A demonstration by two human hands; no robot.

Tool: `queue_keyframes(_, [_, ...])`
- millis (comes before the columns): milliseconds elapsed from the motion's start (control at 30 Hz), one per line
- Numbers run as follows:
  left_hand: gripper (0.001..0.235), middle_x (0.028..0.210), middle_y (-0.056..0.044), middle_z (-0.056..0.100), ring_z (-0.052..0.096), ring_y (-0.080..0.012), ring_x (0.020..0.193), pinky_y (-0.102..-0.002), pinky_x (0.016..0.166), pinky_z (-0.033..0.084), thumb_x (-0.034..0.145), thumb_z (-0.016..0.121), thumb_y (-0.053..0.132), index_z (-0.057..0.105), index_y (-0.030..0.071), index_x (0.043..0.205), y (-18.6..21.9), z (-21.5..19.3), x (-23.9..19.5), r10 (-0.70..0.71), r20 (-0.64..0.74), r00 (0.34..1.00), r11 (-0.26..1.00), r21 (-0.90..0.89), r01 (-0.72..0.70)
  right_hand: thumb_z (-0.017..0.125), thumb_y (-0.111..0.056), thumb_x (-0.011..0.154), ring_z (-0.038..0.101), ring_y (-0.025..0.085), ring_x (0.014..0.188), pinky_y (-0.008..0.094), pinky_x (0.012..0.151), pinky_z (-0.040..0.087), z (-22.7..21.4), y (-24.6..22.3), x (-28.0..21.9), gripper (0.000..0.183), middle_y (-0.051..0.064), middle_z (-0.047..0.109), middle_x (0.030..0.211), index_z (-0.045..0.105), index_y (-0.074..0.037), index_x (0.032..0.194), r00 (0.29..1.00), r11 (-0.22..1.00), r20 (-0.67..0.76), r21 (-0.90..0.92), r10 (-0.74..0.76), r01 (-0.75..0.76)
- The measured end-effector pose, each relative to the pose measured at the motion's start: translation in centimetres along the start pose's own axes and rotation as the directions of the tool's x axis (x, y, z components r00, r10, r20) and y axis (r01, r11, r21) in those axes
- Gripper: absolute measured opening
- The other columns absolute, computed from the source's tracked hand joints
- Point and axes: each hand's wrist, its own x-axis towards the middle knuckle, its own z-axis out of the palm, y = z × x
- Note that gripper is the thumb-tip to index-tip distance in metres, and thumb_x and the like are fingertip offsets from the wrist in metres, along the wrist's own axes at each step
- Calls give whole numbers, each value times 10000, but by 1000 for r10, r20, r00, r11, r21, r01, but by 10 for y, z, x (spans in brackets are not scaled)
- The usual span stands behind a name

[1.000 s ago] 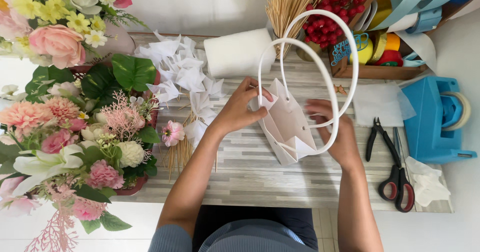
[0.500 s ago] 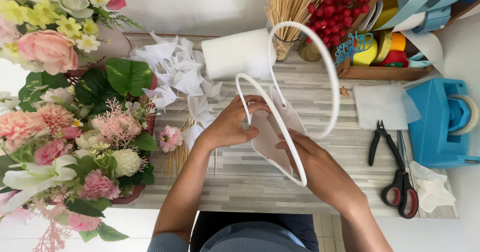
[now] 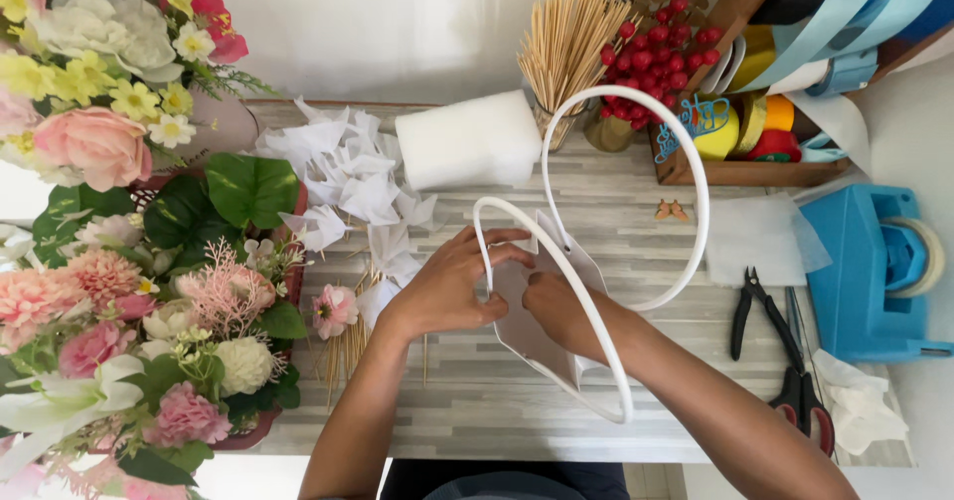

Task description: The person places a rectangular foam block into a white gift bag and then inserts several white paper decorative elements on sticks into the foam to create an arrangement.

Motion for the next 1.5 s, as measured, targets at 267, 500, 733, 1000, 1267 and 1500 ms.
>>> queue_keyframes(267, [423,1195,-74,520,490,-304,936,-395,717,398,564,521,157,578,169,982,2,-3,-3,-19,-6,1000,999,35,19,470,-36,772,618,312,548,346,437,479,30,20,14,185,142,601,625,552,-51,608,976,924,-196,350,-91,156])
queue_keyframes(500, [462,1191,-51,520,495,-291,972,-405,758,379,556,549,189,557,205,1018,9,-15,-17,-57,-48,997,991,117,62,595,-112,751,639,316,631,370,456,491,60,-11,48,96,175,642,748,649,-36,735,905,846,207,325,372,-422])
queue_keyframes(733, [497,1225,-124,492,487,-381,1058,-470,814,407,579,563,136,533,150,1075,-4,-15,-25,-86,-42,995,991,-104,81,629,-156,747,600,400,853,458,637,521,-2,-24,9,289,201,512,1106,614,-87,1027,976,964,210,243,56,-108])
queue_keyframes(1000, [594,1236,-145,479,453,-407,1115,-547,890,358,619,606,124,473,136,1198,-6,-18,-34,-121,-69,990,958,-268,98,800,-298,537,486,431,1051,452,814,494,-12,-12,-1,720,181,166,1372,491,-223,1183,965,977,263,201,17,-72])
queue_keyframes(1267, [706,1241,-129,458,495,-383,1076,-520,835,440,668,636,374,367,265,1311,10,-6,-33,-296,-122,947,955,-43,293,556,-194,797,580,382,950,418,786,502,-56,-25,-43,326,198,533,1090,537,-60,1094,994,953,109,300,18,-50])
queue_keyframes(1500, [692,1229,11,432,509,-212,1009,-403,716,461,691,611,440,364,190,1288,9,23,-36,-236,-306,922,943,159,293,598,-39,773,585,192,786,278,711,452,-33,-31,-96,95,45,630,862,625,-49,863,447,902,-830,419,333,107])
